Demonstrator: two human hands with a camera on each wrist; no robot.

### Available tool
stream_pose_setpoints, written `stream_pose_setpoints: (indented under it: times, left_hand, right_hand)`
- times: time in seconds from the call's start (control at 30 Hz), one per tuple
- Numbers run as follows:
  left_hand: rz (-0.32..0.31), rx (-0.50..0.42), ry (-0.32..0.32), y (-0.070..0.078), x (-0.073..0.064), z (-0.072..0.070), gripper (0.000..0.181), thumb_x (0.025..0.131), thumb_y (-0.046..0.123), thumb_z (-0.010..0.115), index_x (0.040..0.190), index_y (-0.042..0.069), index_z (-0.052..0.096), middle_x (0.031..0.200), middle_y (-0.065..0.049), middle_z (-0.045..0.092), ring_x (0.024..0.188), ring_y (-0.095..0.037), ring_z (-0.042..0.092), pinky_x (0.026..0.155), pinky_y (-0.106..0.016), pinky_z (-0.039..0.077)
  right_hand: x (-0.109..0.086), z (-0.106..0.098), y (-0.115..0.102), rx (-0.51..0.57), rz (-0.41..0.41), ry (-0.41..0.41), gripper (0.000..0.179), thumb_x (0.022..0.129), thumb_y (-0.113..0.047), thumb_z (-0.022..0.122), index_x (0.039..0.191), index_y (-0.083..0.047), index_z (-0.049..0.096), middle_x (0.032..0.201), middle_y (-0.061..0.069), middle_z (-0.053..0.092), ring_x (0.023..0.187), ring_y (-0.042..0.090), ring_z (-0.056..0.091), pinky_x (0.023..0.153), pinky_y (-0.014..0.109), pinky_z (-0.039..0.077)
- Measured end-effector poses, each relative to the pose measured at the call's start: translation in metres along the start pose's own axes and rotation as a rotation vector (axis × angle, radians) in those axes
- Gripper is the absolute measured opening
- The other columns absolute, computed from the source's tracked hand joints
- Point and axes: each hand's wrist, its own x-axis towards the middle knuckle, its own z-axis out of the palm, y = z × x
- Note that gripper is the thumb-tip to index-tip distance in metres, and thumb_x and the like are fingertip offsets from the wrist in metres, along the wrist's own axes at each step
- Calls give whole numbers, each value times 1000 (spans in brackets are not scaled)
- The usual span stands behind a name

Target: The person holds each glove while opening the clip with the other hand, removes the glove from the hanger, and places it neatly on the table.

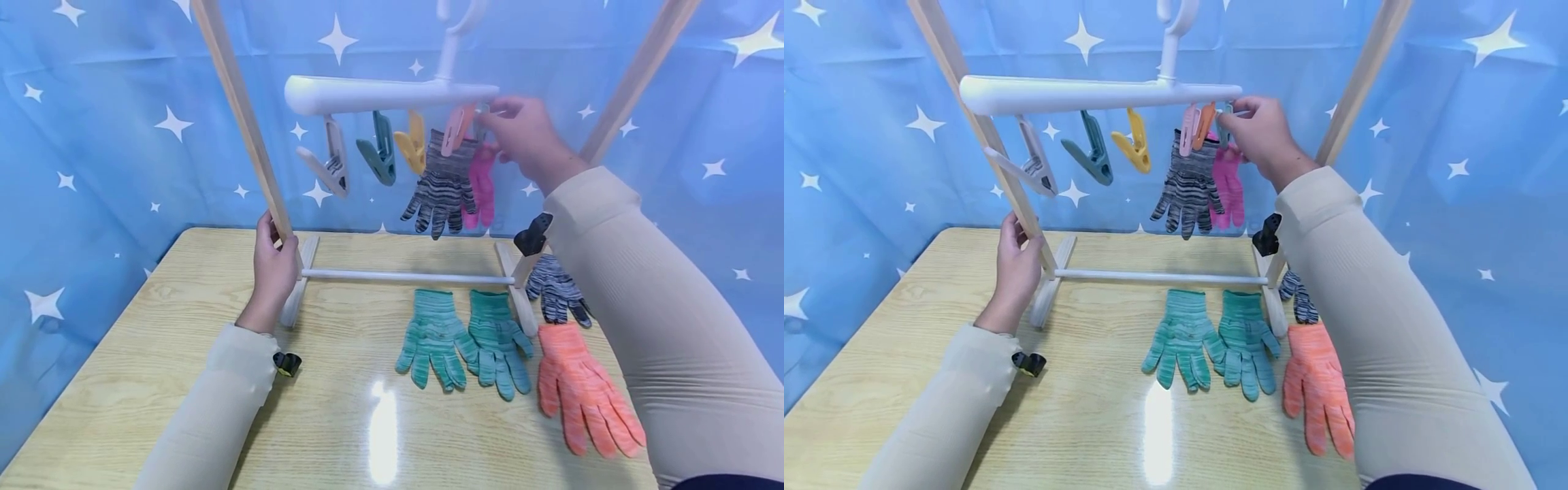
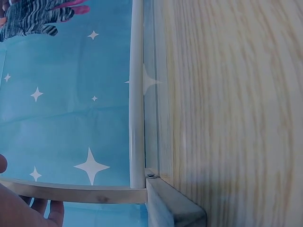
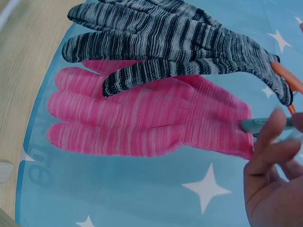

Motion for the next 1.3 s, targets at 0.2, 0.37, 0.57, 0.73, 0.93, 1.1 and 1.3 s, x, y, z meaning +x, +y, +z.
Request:
stream_pose_setpoints:
  times: [0.2,0.37,0.57,0.73,0.93,1.1,1.3]
  left_hand:
    - [-8,-5,-8,5,-1,1,61,104,6,39,160,17,16,155,-15,30,141,-27,33,118,-45,32]
    - [-21,-10,-15,22,-8,2,61,103,3,37,159,12,15,155,-19,29,141,-30,32,118,-47,31]
    - [-26,-16,-10,25,-9,2,62,102,3,36,159,12,15,156,-18,29,141,-29,32,119,-47,30]
    - [-28,-14,-13,25,-9,2,62,102,3,37,159,10,15,156,-19,29,142,-30,32,119,-47,30]
    - [-25,-9,-5,13,-3,2,62,102,3,39,159,11,16,156,-19,30,143,-30,32,119,-46,29]
    - [-9,-5,7,-5,5,0,61,103,7,40,159,19,18,155,-15,32,141,-25,33,119,-44,30]
    - [14,-11,14,-9,7,0,60,104,9,39,159,22,19,157,-13,32,142,-25,33,119,-45,30]
  right_hand:
    - [-5,-3,5,-87,4,26,56,96,-47,62,144,-20,54,132,1,56,68,12,51,58,23,43]
    - [-12,-6,10,-123,37,39,65,94,-54,62,149,-22,48,140,2,53,76,13,54,65,25,48]
    - [-18,-6,14,30,88,61,69,90,-50,70,148,-22,47,144,0,47,64,12,53,56,22,46]
    - [-25,-9,18,97,109,87,72,88,-51,72,148,-22,45,143,-1,49,56,11,48,51,24,40]
    - [-35,-8,22,103,98,108,78,86,-60,69,151,-26,43,138,-3,51,57,14,48,59,25,45]
    - [-42,-6,24,81,87,121,80,86,-64,64,153,-29,40,144,-3,44,53,14,39,58,26,42]
    - [-48,-7,28,106,80,151,75,84,-64,67,148,-30,48,137,-3,47,50,13,34,55,27,38]
